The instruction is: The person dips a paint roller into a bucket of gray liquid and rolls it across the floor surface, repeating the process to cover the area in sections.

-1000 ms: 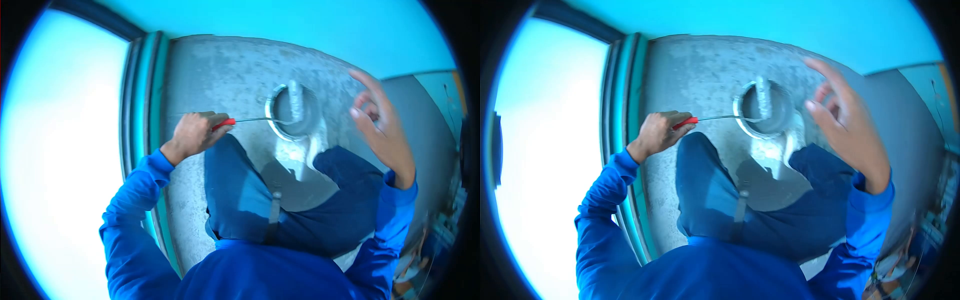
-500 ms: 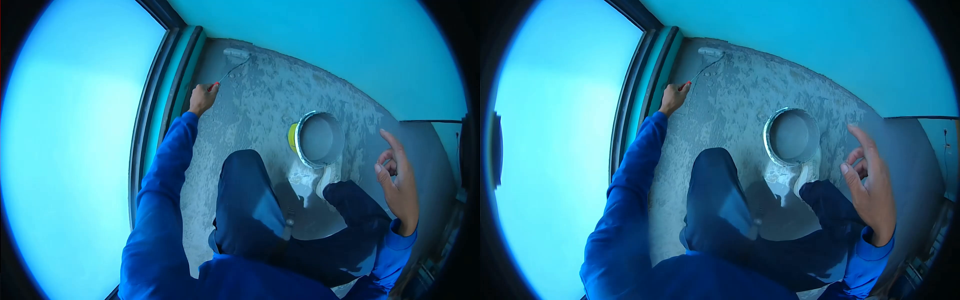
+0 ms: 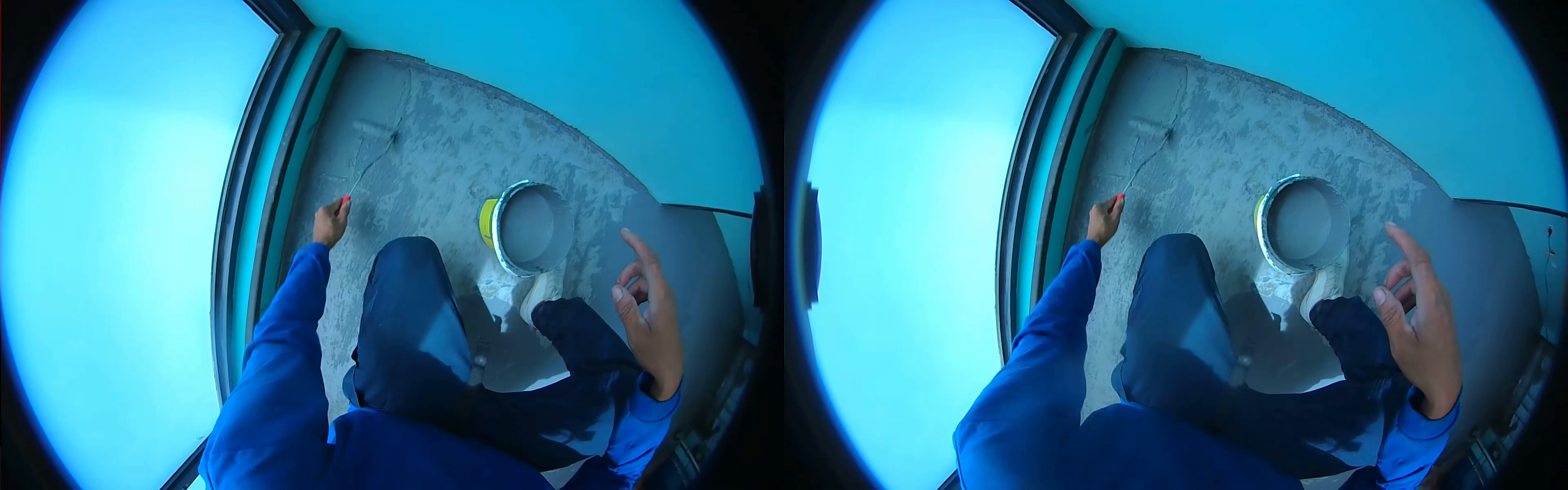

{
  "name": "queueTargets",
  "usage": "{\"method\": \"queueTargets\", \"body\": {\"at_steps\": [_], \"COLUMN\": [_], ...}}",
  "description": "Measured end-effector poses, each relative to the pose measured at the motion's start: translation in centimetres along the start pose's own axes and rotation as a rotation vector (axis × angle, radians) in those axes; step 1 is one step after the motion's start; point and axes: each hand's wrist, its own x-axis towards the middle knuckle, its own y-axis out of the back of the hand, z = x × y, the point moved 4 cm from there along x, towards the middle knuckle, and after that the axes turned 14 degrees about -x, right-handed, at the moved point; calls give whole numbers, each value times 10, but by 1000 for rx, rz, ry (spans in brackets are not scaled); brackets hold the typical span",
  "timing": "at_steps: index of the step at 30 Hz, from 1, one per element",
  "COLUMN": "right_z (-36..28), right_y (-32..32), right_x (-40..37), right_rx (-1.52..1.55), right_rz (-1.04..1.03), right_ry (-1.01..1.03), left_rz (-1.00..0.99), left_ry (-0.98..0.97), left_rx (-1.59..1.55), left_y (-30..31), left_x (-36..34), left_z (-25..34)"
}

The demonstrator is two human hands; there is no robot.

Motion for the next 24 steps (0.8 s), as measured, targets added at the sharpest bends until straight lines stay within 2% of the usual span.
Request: {"method": "queueTargets", "body": {"at_steps": [3,5,7,10,12,13,15,17,18,19,24], "right_z": [-3,-4,-4,-3,-5,-4,2,8,9,9,16], "right_y": [1,1,1,3,5,8,7,12,14,14,12], "right_x": [2,4,2,-2,-4,-7,-7,-13,-15,-16,-20], "right_rx": [0,-4,-5,17,56,65,52,50,60,78,55], "right_rz": [-11,-21,-19,12,0,-2,50,93,110,124,171], "right_ry": [27,39,53,83,95,83,134,146,135,127,151], "left_rz": [8,37,42,25,32,-15,-154,-277,-367,-454,-696], "left_ry": [105,150,202,121,-84,-65,-229,-476,-504,-527,-899], "left_rx": [30,58,122,176,105,44,68,69,150,240,506], "left_y": [33,53,78,100,105,105,101,93,86,78,13], "left_x": [-81,-112,-128,-120,-103,-95,-83,-82,-83,-85,-97], "left_z": [-47,-54,-28,30,79,116,189,254,282,305,368]}}
